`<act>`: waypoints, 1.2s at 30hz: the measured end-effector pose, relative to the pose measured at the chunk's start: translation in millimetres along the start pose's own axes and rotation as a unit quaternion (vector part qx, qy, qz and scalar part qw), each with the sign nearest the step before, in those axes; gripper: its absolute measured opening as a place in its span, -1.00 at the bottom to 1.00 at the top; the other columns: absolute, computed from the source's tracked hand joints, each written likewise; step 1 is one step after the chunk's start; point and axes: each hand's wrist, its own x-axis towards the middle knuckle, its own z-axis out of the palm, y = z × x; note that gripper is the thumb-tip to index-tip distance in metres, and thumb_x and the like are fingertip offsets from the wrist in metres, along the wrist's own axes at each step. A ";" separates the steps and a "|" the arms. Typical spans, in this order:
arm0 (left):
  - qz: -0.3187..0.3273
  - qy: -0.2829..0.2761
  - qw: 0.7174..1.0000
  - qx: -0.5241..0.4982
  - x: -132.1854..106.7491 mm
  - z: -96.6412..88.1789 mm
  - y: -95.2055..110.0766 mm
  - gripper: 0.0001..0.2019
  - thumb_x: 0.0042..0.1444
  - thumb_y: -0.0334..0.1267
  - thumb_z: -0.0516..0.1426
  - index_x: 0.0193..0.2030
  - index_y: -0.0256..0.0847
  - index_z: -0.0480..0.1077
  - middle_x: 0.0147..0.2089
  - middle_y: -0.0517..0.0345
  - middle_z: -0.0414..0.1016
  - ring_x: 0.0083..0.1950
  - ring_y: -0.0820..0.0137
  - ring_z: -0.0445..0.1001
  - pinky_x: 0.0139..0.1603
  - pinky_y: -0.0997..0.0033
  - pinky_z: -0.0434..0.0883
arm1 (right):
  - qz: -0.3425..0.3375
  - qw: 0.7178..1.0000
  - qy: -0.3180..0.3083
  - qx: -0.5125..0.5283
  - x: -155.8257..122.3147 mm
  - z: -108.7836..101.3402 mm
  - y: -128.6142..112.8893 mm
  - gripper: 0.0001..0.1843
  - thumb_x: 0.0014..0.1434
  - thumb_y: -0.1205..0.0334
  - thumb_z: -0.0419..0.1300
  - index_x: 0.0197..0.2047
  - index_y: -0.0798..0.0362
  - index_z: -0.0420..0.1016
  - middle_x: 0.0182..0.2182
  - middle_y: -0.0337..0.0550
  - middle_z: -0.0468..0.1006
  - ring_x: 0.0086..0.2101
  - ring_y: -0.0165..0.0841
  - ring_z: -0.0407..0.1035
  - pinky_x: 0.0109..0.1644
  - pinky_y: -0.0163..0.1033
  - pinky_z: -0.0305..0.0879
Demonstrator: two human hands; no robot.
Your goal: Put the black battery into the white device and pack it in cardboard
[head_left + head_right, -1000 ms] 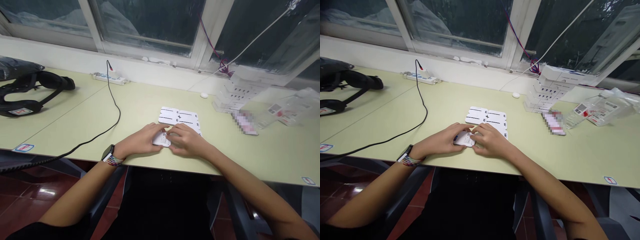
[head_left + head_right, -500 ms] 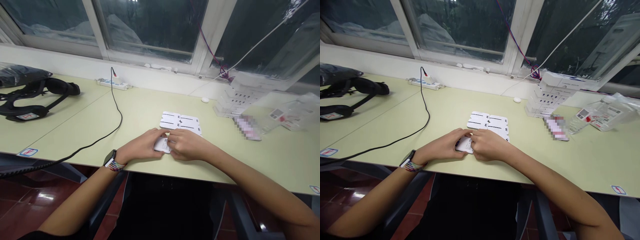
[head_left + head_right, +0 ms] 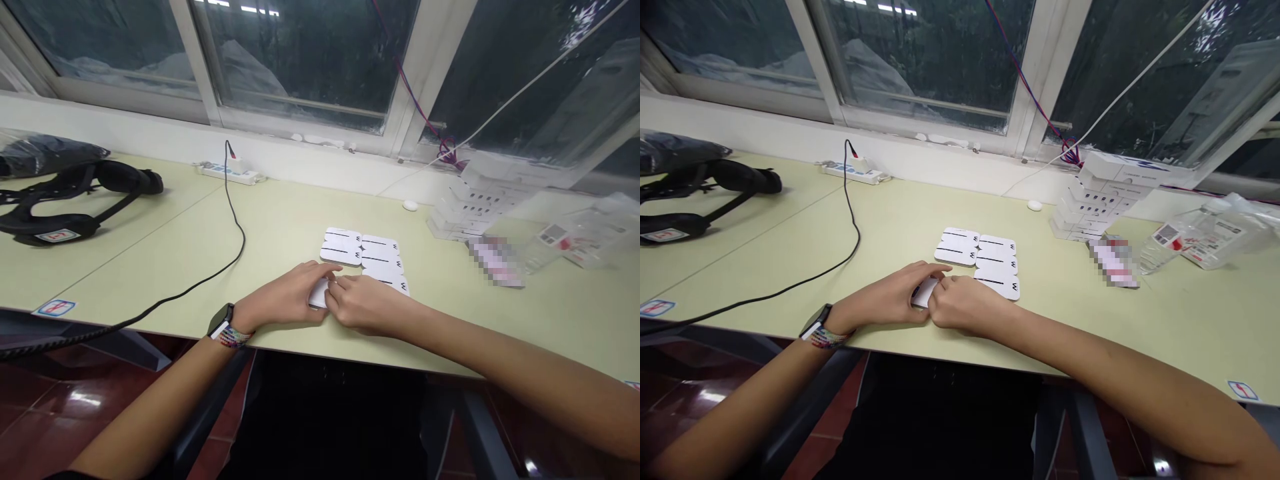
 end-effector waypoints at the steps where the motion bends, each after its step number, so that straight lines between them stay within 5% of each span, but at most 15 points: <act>1: 0.005 -0.002 1.000 0.000 0.1 0.3 -0.9 -0.19 0.06 -0.33 0.28 0.50 -0.10 0.26 0.32 -0.09 0.51 0.34 -0.04 0.48 0.36 -0.07 0.48 | 0.000 1.000 0.000 -0.004 1.0 -0.2 -1.8 -0.67 0.37 0.63 0.04 0.04 0.39 0.59 -0.14 0.31 0.71 -0.18 -0.11 0.61 -0.17 -0.09 0.53; 16: 0.011 -0.006 0.999 -0.031 0.3 -1.3 -3.3 -0.14 0.07 -0.33 0.32 0.54 -0.04 0.21 0.35 -0.10 0.50 0.35 -0.05 0.49 0.34 -0.11 0.50 | 0.022 0.999 0.029 0.036 2.0 1.2 -6.5 -0.71 0.30 0.62 0.07 -0.01 0.32 0.55 -0.15 0.29 0.69 -0.19 -0.09 0.57 -0.16 -0.05 0.48; 25: -0.020 -0.011 0.997 -0.072 -5.0 -1.8 -1.2 -0.14 0.14 -0.26 0.34 0.57 -0.03 0.16 0.38 -0.09 0.50 0.36 -0.01 0.52 0.33 -0.02 0.49 | 0.030 0.972 0.097 0.213 -26.3 14.1 22.0 -0.77 0.49 0.23 0.22 0.11 0.14 0.57 0.08 0.12 0.62 -0.09 -0.19 0.56 -0.18 -0.13 0.48; 36: -0.011 -0.029 0.994 -0.104 -2.7 -8.1 0.6 -0.19 0.15 -0.22 0.37 0.52 0.01 0.21 0.35 -0.05 0.53 0.37 0.02 0.51 0.34 0.00 0.46 | -0.019 0.981 0.188 0.049 -20.3 33.4 15.5 -0.72 0.47 0.60 0.03 0.02 0.18 0.51 -0.24 -0.03 0.60 -0.27 -0.26 0.47 -0.13 -0.11 0.42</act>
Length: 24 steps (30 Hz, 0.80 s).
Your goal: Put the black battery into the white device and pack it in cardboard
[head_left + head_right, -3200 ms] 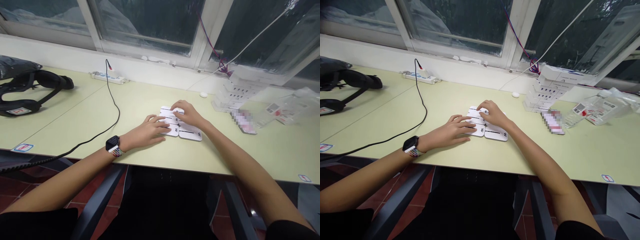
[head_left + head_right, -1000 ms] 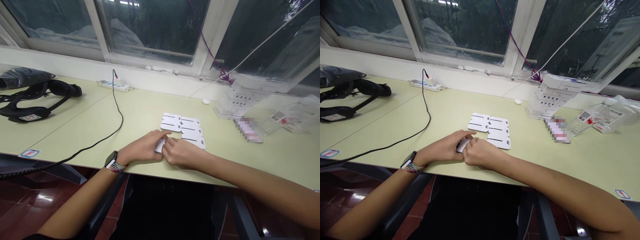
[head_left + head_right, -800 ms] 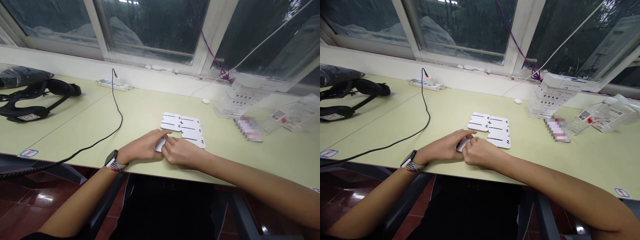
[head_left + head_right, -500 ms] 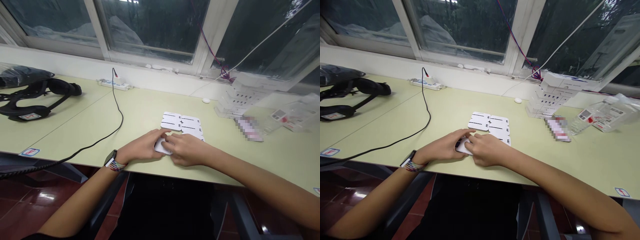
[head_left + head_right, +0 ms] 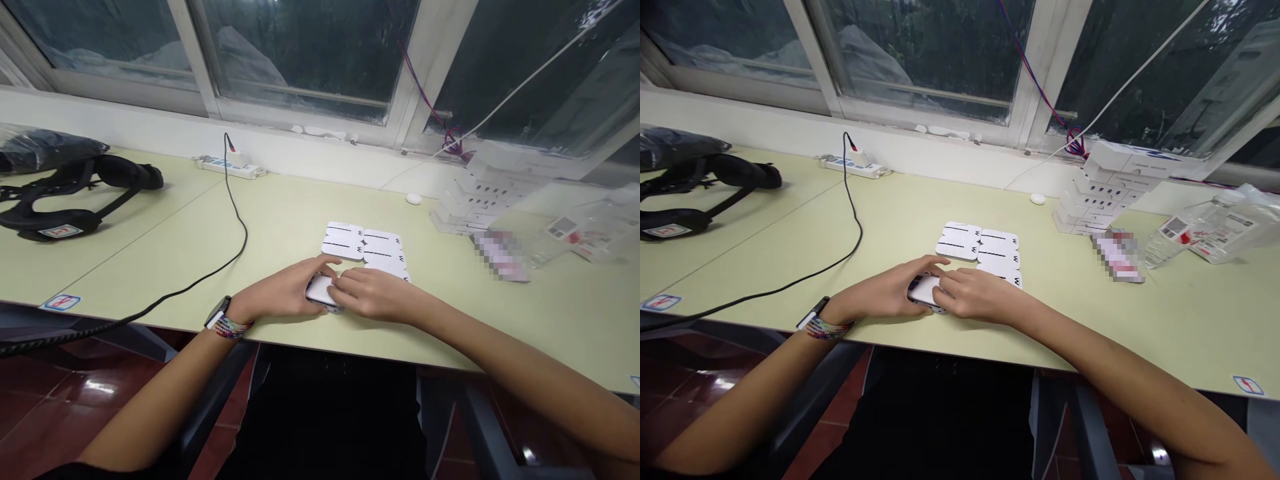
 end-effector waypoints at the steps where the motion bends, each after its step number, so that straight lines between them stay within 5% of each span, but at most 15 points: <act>1: 0.002 0.000 1.000 -0.001 -0.1 0.2 1.2 -0.18 0.15 -0.22 0.38 0.52 0.02 0.21 0.36 -0.06 0.53 0.36 0.01 0.52 0.34 0.00 0.47 | 0.019 1.000 0.015 0.007 -0.7 -0.6 1.2 -0.73 0.48 0.58 0.03 0.03 0.15 0.51 -0.24 -0.05 0.60 -0.28 -0.26 0.46 -0.15 -0.11 0.41; 6: -0.039 0.012 0.999 -0.018 0.2 7.1 5.0 0.00 0.13 -0.16 0.42 0.62 0.08 0.03 0.20 -0.03 0.62 0.17 0.03 0.63 0.15 0.05 0.53 | 0.139 0.977 0.113 0.113 -9.4 -9.3 5.6 -0.74 0.53 0.38 0.03 -0.11 0.07 0.55 -0.34 -0.11 0.60 -0.35 -0.29 0.44 -0.30 -0.18 0.35; 9: -0.061 0.037 0.997 -0.016 1.6 12.7 3.5 0.12 0.14 -0.10 0.43 0.68 0.09 -0.15 0.25 -0.06 0.56 0.21 0.04 0.60 0.19 0.05 0.53 | 0.242 0.924 0.206 0.211 -25.7 -16.4 11.5 -0.78 0.47 0.31 0.10 -0.19 0.05 0.55 -0.35 -0.11 0.60 -0.36 -0.30 0.45 -0.30 -0.18 0.37; 12: -0.054 0.058 0.997 -0.005 1.5 12.8 -0.3 0.17 0.14 -0.03 0.44 0.69 0.06 -0.21 0.31 -0.10 0.49 0.27 0.04 0.55 0.25 0.02 0.53 | 0.434 0.806 0.243 0.321 -50.6 -18.5 25.4 -0.80 0.35 0.18 0.22 -0.34 0.01 0.51 -0.42 -0.15 0.56 -0.41 -0.28 0.47 -0.29 -0.14 0.42; 14: -0.052 0.063 0.996 0.019 -0.9 8.8 -3.0 0.11 0.11 0.02 0.45 0.66 0.05 -0.08 0.33 -0.11 0.45 0.29 0.01 0.52 0.30 -0.03 0.51 | 0.539 0.698 0.228 0.412 -66.9 -15.1 35.5 -0.86 0.24 0.14 0.28 -0.27 0.03 0.56 -0.43 -0.20 0.53 -0.45 -0.27 0.49 -0.31 -0.10 0.46; 16: -0.057 0.052 0.996 0.047 -4.7 3.2 -4.8 -0.02 0.10 0.02 0.45 0.59 0.04 0.11 0.35 -0.10 0.43 0.31 -0.02 0.51 0.32 -0.07 0.50 | 0.597 0.636 0.207 0.443 -79.0 -9.1 41.9 -0.73 0.14 0.16 0.30 -0.10 0.07 0.60 -0.47 -0.30 0.44 -0.50 -0.28 0.46 -0.33 -0.11 0.44; 17: -0.058 0.041 0.996 0.061 -6.6 0.6 -5.3 -0.11 0.12 0.00 0.43 0.54 0.04 0.21 0.36 -0.08 0.41 0.33 -0.03 0.49 0.34 -0.08 0.48 | 0.614 0.633 0.191 0.432 -82.8 -5.8 43.2 -0.64 0.10 0.18 0.29 -0.02 0.07 0.60 -0.49 -0.33 0.41 -0.51 -0.30 0.44 -0.34 -0.12 0.41; 21: -0.051 0.030 0.993 0.100 -10.1 -4.3 -4.8 -0.26 0.15 -0.14 0.36 0.47 0.00 0.30 0.29 -0.04 0.46 0.36 -0.02 0.44 0.37 -0.09 0.44 | 0.631 0.699 0.107 0.320 -85.4 4.1 41.0 -0.51 0.10 0.20 0.26 0.12 0.03 0.58 -0.41 -0.27 0.49 -0.38 -0.27 0.44 -0.28 -0.17 0.32; 24: -0.041 0.032 0.993 0.108 -8.8 -3.0 -4.7 -0.30 0.16 -0.16 0.34 0.44 -0.03 0.32 0.25 -0.04 0.49 0.32 -0.01 0.45 0.35 -0.09 0.44 | 0.640 0.722 0.035 0.261 -87.1 6.5 43.9 -0.45 0.18 0.13 0.27 0.24 0.00 0.52 -0.30 -0.17 0.60 -0.28 -0.20 0.48 -0.24 -0.17 0.28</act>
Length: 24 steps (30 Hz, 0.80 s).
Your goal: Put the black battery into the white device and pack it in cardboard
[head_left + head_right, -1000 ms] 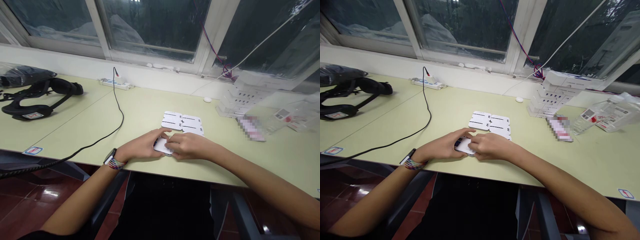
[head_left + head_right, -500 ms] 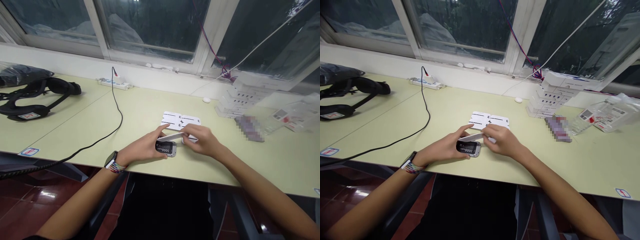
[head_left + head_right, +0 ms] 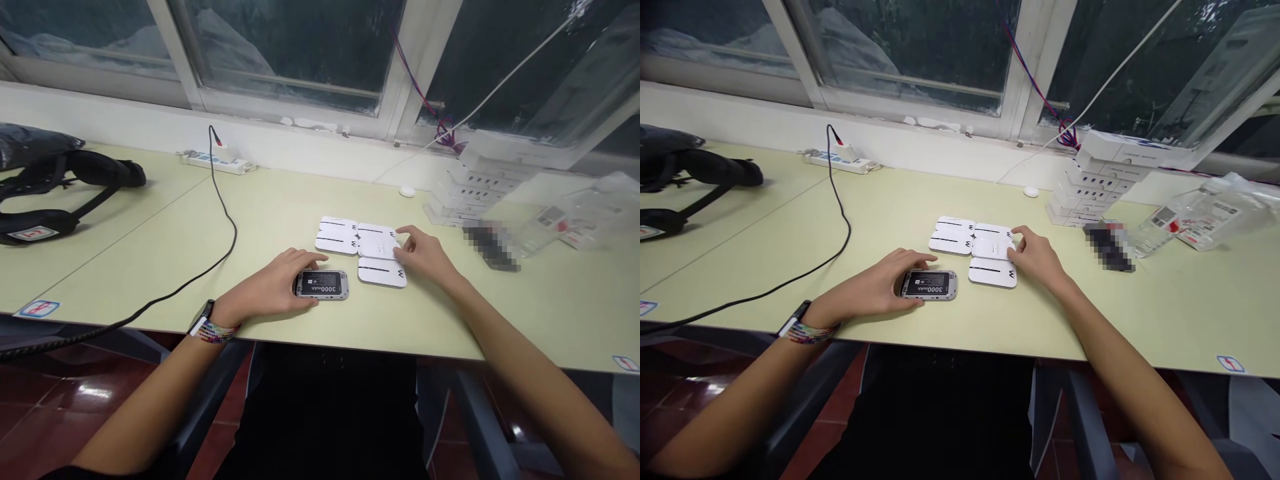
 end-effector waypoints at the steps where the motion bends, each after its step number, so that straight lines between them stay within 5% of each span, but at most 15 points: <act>1: -0.001 0.001 1.000 -0.001 0.4 0.7 -0.1 -0.30 0.16 -0.15 0.34 0.44 -0.04 0.33 0.25 -0.04 0.49 0.32 -0.01 0.45 0.34 -0.08 0.44 | 0.009 1.000 0.004 -0.029 3.0 -2.6 3.8 -0.47 0.21 0.11 0.27 0.24 -0.01 0.51 -0.27 -0.14 0.63 -0.25 -0.18 0.49 -0.23 -0.17 0.27; 5: -0.008 0.000 1.000 -0.004 0.6 2.1 -1.8 -0.31 0.17 -0.11 0.34 0.44 -0.05 0.34 0.25 -0.04 0.49 0.33 -0.02 0.44 0.34 -0.09 0.44 | 0.076 0.976 0.102 -0.175 21.6 -29.1 42.4 -0.75 0.31 0.20 0.18 0.02 0.03 0.56 -0.10 0.07 0.66 -0.16 -0.11 0.49 -0.19 -0.13 0.19; 7: -0.006 -0.004 1.000 -0.003 0.2 2.2 -2.6 -0.31 0.19 -0.11 0.34 0.44 -0.05 0.33 0.25 -0.04 0.49 0.34 -0.01 0.42 0.35 -0.08 0.43 | 0.146 0.947 0.142 -0.247 28.1 -48.7 71.7 -0.70 0.34 0.25 0.15 0.10 0.10 0.53 0.00 0.26 0.61 -0.12 -0.03 0.47 -0.17 -0.08 0.16; 11: -0.004 -0.010 1.000 -0.002 0.9 2.5 -2.8 -0.31 0.20 -0.11 0.33 0.46 -0.05 0.31 0.26 -0.04 0.48 0.34 0.00 0.40 0.35 -0.08 0.43 | 0.233 0.928 0.135 -0.257 26.8 -82.2 118.3 -0.62 0.37 0.32 0.10 0.18 0.27 0.49 -0.10 0.44 0.57 -0.20 -0.02 0.43 -0.20 -0.01 0.08; 14: -0.006 -0.008 1.000 -0.008 0.8 1.5 -2.4 -0.28 0.19 -0.11 0.34 0.47 -0.06 0.30 0.26 -0.04 0.48 0.34 -0.01 0.42 0.36 -0.08 0.43 | 0.226 0.934 0.139 -0.239 23.4 -89.3 124.3 -0.65 0.42 0.32 0.05 0.13 0.28 0.53 -0.18 0.41 0.56 -0.28 -0.10 0.40 -0.23 0.00 0.04; 17: -0.018 -0.010 1.000 -0.009 -2.1 -2.5 -2.9 -0.21 0.17 -0.11 0.34 0.52 -0.06 0.23 0.29 -0.06 0.46 0.36 -0.04 0.41 0.37 -0.07 0.43 | 0.149 0.946 0.188 -0.218 24.2 -74.6 102.9 -0.68 0.41 0.33 0.03 0.06 0.24 0.54 -0.17 0.38 0.58 -0.29 -0.12 0.38 -0.24 -0.03 0.00; 20: -0.039 -0.013 0.999 -0.008 -6.7 -7.0 -5.6 -0.18 0.17 -0.11 0.34 0.55 -0.04 0.18 0.32 -0.07 0.44 0.39 -0.05 0.40 0.39 -0.09 0.41 | 0.053 0.967 0.160 -0.190 20.2 -39.2 57.2 -0.85 0.28 0.34 0.16 -0.13 0.03 0.54 -0.23 0.04 0.62 -0.30 -0.20 0.39 -0.24 -0.13 0.08; 22: -0.046 -0.009 0.999 -0.018 -9.3 -8.3 -8.2 -0.18 0.19 -0.12 0.33 0.56 -0.01 0.16 0.33 -0.05 0.43 0.39 -0.04 0.41 0.43 -0.10 0.37 | -0.119 0.983 0.093 -0.102 10.3 -8.9 16.5 -0.87 0.22 0.38 0.15 -0.21 0.01 0.51 -0.28 -0.07 0.61 -0.32 -0.25 0.39 -0.21 -0.17 0.17; 24: -0.047 -0.004 0.998 -0.028 -10.6 -8.1 -10.6 -0.16 0.20 -0.13 0.33 0.58 0.02 0.11 0.33 -0.03 0.44 0.39 -0.01 0.41 0.47 -0.09 0.35 | -0.285 0.958 0.028 -0.031 -3.3 21.0 -27.1 -0.86 0.24 0.38 0.13 -0.21 0.01 0.50 -0.25 -0.09 0.60 -0.32 -0.28 0.38 -0.20 -0.17 0.22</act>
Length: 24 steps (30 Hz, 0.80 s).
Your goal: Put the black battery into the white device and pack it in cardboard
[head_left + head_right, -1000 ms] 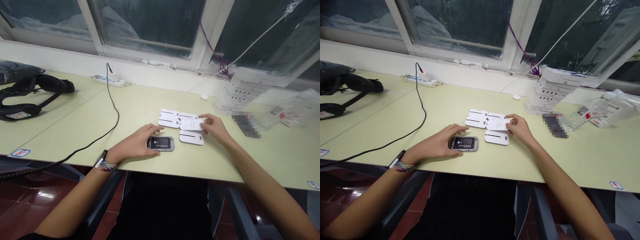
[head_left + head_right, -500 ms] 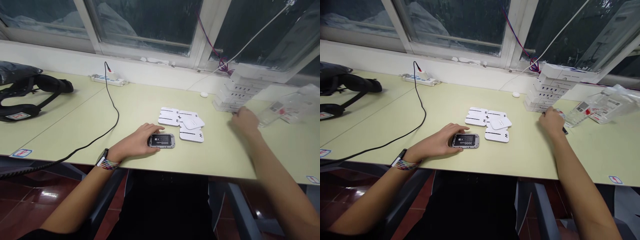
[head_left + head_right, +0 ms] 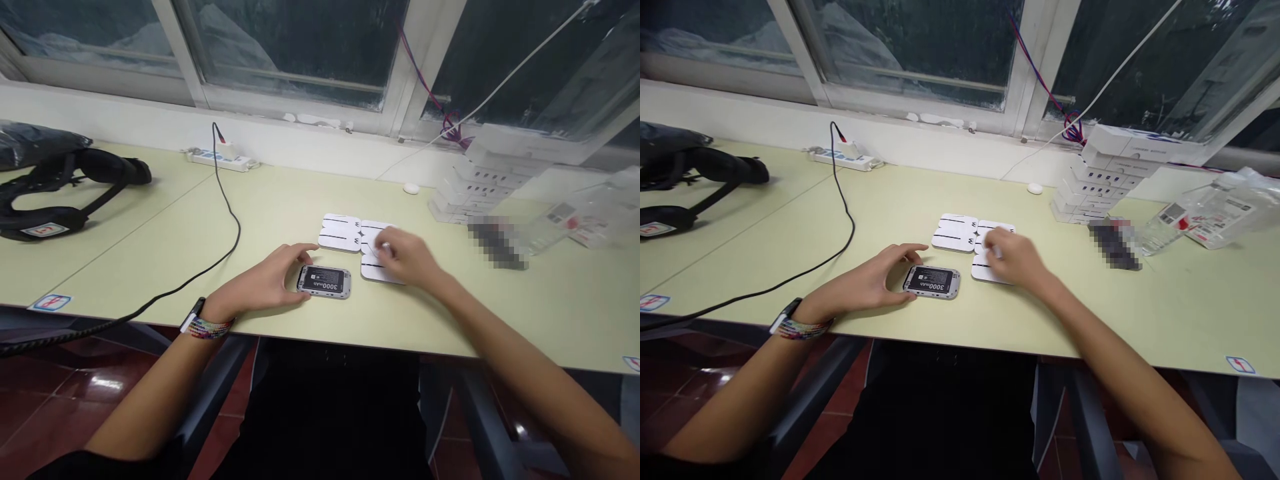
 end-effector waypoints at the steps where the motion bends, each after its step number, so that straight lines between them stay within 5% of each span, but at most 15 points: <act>1: 0.000 0.001 1.000 -0.003 0.0 0.4 -0.9 -0.14 0.20 -0.14 0.33 0.59 0.02 0.09 0.33 -0.03 0.44 0.39 0.00 0.42 0.47 -0.09 0.35 | -0.068 0.997 -0.022 0.041 5.6 12.0 -22.1 -0.83 0.27 0.39 0.11 -0.19 0.01 0.51 -0.20 -0.07 0.59 -0.29 -0.28 0.39 -0.19 -0.18 0.24; 4: 0.005 0.006 1.000 -0.013 1.2 1.7 -1.4 -0.10 0.18 -0.15 0.34 0.60 0.03 0.06 0.37 -0.05 0.43 0.41 -0.01 0.41 0.45 -0.08 0.37 | -0.183 0.971 -0.097 0.120 23.2 38.9 -73.1 -0.79 0.36 0.38 0.06 -0.15 0.02 0.53 -0.16 -0.08 0.54 -0.22 -0.29 0.39 -0.18 -0.21 0.26; 7: 0.013 0.016 0.999 -0.025 2.5 1.4 0.5 -0.16 0.15 -0.20 0.34 0.55 0.03 0.16 0.41 -0.04 0.42 0.42 -0.03 0.40 0.41 -0.06 0.42 | -0.174 0.966 -0.146 0.122 41.0 51.9 -94.2 -0.82 0.38 0.36 0.07 -0.23 0.04 0.47 -0.09 -0.08 0.51 -0.22 -0.34 0.36 -0.24 -0.25 0.19; 10: 0.009 0.019 0.999 -0.039 3.0 0.5 2.3 -0.23 0.13 -0.22 0.34 0.48 -0.02 0.25 0.38 -0.05 0.45 0.38 -0.04 0.44 0.34 -0.03 0.47 | -0.169 0.963 -0.177 0.112 53.7 54.9 -95.3 -0.84 0.36 0.36 0.08 -0.28 0.05 0.43 -0.06 -0.10 0.49 -0.26 -0.38 0.32 -0.26 -0.26 0.13; 16: -0.018 0.002 0.998 -0.066 3.6 0.7 1.6 0.02 0.12 -0.17 0.39 0.63 -0.01 -0.02 0.46 -0.14 0.39 0.37 -0.06 0.49 0.38 -0.02 0.45 | -0.211 0.947 -0.231 0.077 62.6 53.6 -92.7 -0.83 0.35 0.34 0.07 -0.22 0.03 0.48 -0.28 -0.18 0.48 -0.33 -0.36 0.27 -0.30 -0.22 0.04; 24: -0.053 -0.017 0.994 -0.096 4.3 -2.3 7.2 0.05 0.09 -0.12 0.41 0.63 -0.05 -0.03 0.39 -0.16 0.45 0.27 -0.04 0.58 0.27 0.00 0.52 | -0.223 0.936 -0.269 0.054 71.7 51.1 -98.2 -0.81 0.34 0.33 0.06 -0.30 0.03 0.44 -0.43 -0.26 0.44 -0.47 -0.40 0.14 -0.33 -0.18 -0.02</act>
